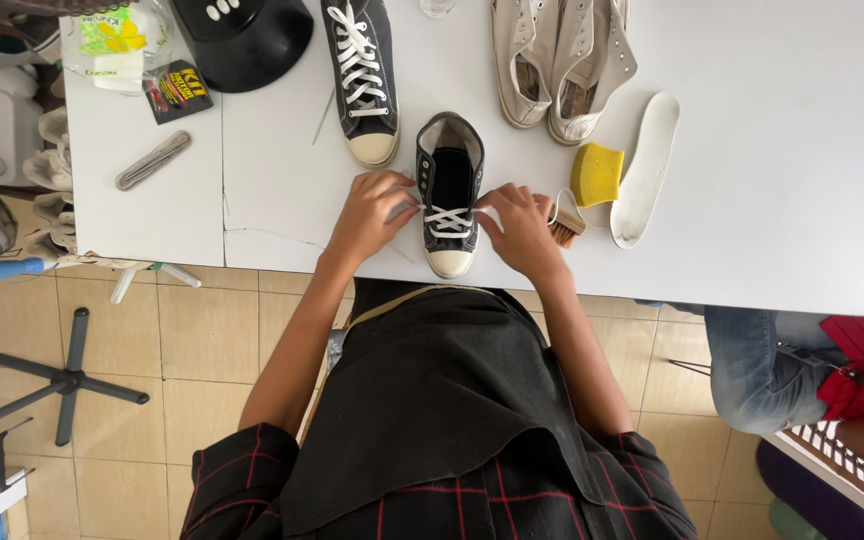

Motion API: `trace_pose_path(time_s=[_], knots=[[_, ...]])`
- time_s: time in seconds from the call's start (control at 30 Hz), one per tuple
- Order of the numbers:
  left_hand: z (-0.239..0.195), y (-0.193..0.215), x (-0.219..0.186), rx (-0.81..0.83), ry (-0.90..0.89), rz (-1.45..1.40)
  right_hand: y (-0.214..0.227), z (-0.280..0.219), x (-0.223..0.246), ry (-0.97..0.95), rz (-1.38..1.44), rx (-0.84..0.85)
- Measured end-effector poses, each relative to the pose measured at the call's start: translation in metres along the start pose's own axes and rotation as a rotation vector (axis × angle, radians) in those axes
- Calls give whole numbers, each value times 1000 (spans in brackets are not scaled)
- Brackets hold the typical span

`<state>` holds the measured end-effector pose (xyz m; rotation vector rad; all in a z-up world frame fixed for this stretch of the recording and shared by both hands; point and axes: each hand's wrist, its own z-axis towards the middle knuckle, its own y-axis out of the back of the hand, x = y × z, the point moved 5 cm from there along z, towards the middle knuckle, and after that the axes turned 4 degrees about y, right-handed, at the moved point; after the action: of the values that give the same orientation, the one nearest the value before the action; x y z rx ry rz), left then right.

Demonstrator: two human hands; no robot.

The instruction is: The person laces a black sneaker with white laces, threading them through the eyelets and tying a knot. They then proceed to lace the second black sneaker in the same manner, threading the laces through the eyelets and tying them.

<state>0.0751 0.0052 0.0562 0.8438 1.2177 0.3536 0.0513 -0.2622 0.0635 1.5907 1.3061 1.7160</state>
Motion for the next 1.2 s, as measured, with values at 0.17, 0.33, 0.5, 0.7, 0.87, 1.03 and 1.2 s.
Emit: trace_pose_path(time_s=[0.17, 0.33, 0.5, 0.7, 0.87, 1.03, 1.2], knots=[[1, 20, -10, 253, 40, -60, -12, -2, -9, 23, 93, 81], [6, 91, -62, 562, 302, 117, 76, -21, 30, -49, 304, 242], [-3, 192, -175, 534, 211, 459, 129, -41, 58, -75, -99, 297], [-17, 264, -282, 295, -107, 893, 230, -74, 141, 293, -597, 108], [19, 279, -309, -96, -441, 673, 283, -72, 188, 574, -782, -311], [62, 279, -289, -48, -475, 269, 292, -48, 190, 693, -330, -456], [75, 282, -288, 14, -501, -26, 290, -29, 182, 576, 193, -554]])
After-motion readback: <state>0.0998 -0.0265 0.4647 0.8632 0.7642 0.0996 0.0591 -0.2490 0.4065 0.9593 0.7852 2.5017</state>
